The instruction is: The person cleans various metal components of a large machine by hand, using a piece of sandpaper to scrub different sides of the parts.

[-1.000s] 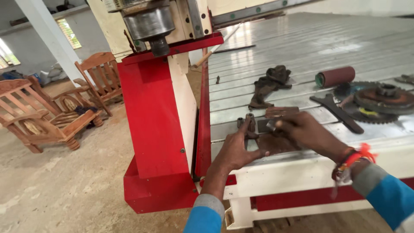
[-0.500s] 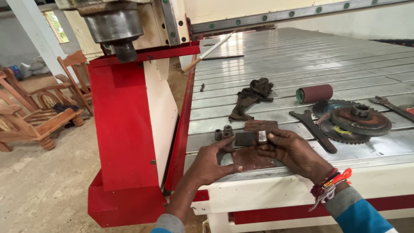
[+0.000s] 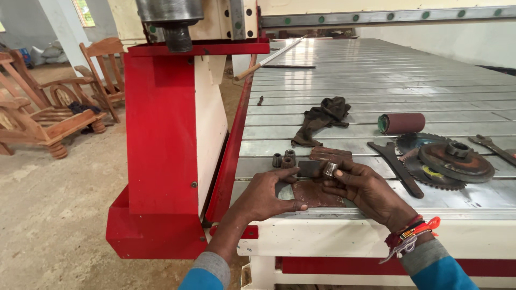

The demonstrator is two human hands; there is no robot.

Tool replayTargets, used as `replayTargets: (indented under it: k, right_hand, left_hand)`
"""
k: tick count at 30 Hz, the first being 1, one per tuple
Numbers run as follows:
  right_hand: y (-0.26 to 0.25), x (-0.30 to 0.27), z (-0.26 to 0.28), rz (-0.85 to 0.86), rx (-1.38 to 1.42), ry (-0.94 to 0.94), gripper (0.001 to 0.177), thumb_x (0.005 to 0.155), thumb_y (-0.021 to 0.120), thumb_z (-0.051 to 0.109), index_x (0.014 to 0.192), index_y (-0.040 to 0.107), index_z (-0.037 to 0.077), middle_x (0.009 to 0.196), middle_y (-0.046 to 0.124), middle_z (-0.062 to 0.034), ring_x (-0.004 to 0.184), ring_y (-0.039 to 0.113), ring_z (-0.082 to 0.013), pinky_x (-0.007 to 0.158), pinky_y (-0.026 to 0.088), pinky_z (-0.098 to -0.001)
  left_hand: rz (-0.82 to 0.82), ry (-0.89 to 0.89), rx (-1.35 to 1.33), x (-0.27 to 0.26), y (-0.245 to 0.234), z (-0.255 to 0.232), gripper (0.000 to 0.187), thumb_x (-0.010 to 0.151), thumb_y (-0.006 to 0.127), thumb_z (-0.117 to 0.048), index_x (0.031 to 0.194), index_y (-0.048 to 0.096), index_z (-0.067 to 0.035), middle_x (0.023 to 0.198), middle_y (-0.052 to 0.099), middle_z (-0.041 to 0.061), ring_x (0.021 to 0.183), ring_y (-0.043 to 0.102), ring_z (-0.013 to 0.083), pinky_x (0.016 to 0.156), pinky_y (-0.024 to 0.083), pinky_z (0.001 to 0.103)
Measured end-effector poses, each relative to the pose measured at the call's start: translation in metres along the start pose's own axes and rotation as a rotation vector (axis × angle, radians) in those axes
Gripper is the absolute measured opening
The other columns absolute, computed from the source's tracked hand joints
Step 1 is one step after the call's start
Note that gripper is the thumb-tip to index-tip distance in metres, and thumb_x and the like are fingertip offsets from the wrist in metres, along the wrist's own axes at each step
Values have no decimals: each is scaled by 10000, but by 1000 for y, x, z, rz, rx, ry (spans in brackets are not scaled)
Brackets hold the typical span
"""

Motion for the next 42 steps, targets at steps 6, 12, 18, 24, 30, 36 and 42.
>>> replayTargets:
  k: [6,12,18,24,30,36,42]
  right_hand:
    - [-7,2,-2,-105,1,47,447,1000,480,122,1426,497,-8,1284,636,-168,1124,669,-257,1004,503,-397]
    - [17,-8,11,-120,-26,8,454,1006,474,129,1442,498,6,1269,631,-176,1119,662,-273,1000,561,-438]
    - [54,-10,30,-145,-478,-163,405,937,600,162,1334,633,87,1194,718,-65,1094,687,-153,936,567,-294]
    - [67,12,-2,-126,-555,-35,307,972,683,204,1161,724,-34,836,684,-82,690,609,-171,634,536,-333]
    - [74,-4,22,-114,-1042,-337,391,936,686,239,1269,682,35,976,780,-34,865,737,-159,769,604,-314]
    - [68,-36,24,112,-1221,-268,607,779,796,249,1371,680,184,1266,661,-57,1111,687,-214,939,568,-354]
    - [37,-37,32,-271,-1275,-411,207,966,681,208,1131,742,100,978,791,-100,848,761,-233,781,587,-373]
  left_hand:
    - [13,-13,2,1,3,2,1056,510,923,-514,1422,588,-100,1270,721,146,1220,674,294,1055,521,462]
    - [-93,152,-233,4,1,11,1026,658,867,-631,1442,563,-43,1347,664,190,1292,633,303,1105,521,472]
    - [-146,77,-179,-4,-3,5,855,684,857,-555,1371,661,-85,1200,765,143,1191,706,258,1047,532,422]
    - [-235,197,-383,-14,-8,-1,559,810,830,-266,1325,691,-99,1128,784,99,1017,762,164,897,641,323]
    - [-324,115,-371,-15,-11,9,400,865,796,-274,1206,732,-76,998,806,75,912,771,140,740,625,291]
    - [-276,104,-180,-33,-9,6,323,849,817,-283,1084,755,-69,914,793,53,820,753,152,711,591,343]
    - [-297,111,80,-34,-10,-9,312,793,836,-325,1046,800,-145,1030,738,41,1002,648,215,811,558,405]
Point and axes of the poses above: each hand's wrist, its own x-axis towards the middle knuckle, its own y-axis out of the palm, z = x × y, the point moved 5 cm from there along x, towards the middle knuckle
